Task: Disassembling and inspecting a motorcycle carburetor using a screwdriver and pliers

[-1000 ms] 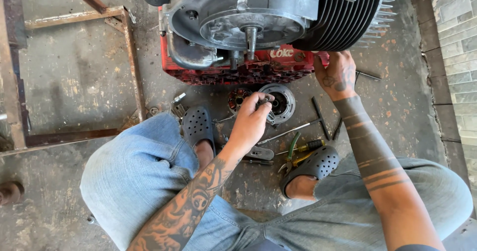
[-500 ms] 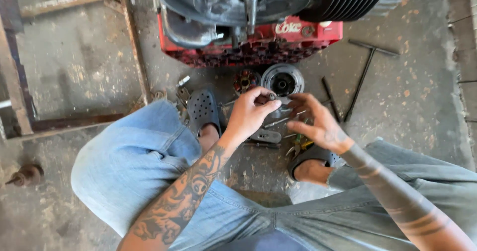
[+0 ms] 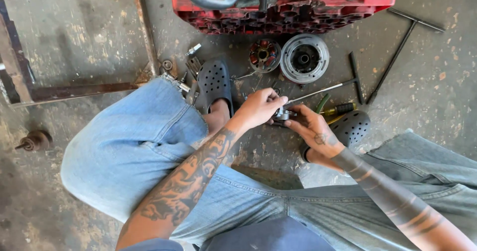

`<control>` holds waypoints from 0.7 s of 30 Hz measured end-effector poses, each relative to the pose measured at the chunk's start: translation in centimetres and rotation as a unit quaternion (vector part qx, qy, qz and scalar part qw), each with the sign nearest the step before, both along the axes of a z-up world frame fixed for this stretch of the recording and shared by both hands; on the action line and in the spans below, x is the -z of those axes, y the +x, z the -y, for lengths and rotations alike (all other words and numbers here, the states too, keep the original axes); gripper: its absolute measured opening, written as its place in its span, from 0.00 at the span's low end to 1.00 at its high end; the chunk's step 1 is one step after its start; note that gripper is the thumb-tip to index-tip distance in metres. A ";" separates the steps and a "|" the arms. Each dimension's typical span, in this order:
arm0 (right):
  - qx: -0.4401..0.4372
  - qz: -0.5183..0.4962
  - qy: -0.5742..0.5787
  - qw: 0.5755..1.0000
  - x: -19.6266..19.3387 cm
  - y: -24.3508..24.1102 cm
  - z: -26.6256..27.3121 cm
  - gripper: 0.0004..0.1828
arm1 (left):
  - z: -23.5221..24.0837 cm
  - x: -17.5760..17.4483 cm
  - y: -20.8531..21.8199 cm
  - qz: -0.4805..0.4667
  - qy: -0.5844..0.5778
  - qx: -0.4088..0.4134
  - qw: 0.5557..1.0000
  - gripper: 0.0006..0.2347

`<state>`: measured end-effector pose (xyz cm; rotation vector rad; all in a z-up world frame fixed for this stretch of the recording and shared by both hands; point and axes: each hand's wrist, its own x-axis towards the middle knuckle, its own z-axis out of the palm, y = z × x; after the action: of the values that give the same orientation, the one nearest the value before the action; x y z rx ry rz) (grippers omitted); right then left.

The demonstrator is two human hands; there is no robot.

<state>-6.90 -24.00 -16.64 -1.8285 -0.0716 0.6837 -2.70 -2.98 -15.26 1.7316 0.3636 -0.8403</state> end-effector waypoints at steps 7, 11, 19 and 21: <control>0.051 -0.120 0.093 0.987 3.6 0.4 1.1 0.15 | -2.3 -1.8 -0.3 -0.040 -0.046 0.035 0.998 0.19; 0.147 -0.196 0.103 0.964 0.5 0.5 -1.4 0.19 | -2.0 -2.4 -0.2 -0.015 -0.019 0.107 0.994 0.24; -0.106 -0.154 0.008 0.982 -2.6 6.0 1.2 0.29 | -2.2 -2.1 0.8 0.016 -0.045 0.024 0.999 0.21; -0.053 -0.140 -0.037 0.988 -1.1 6.4 3.3 0.30 | -2.2 -1.2 1.1 0.026 -0.037 0.007 0.999 0.20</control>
<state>-0.47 -27.27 -15.58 -1.7915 0.0436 1.0231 -1.61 -0.75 -14.06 1.6861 0.2825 -0.8073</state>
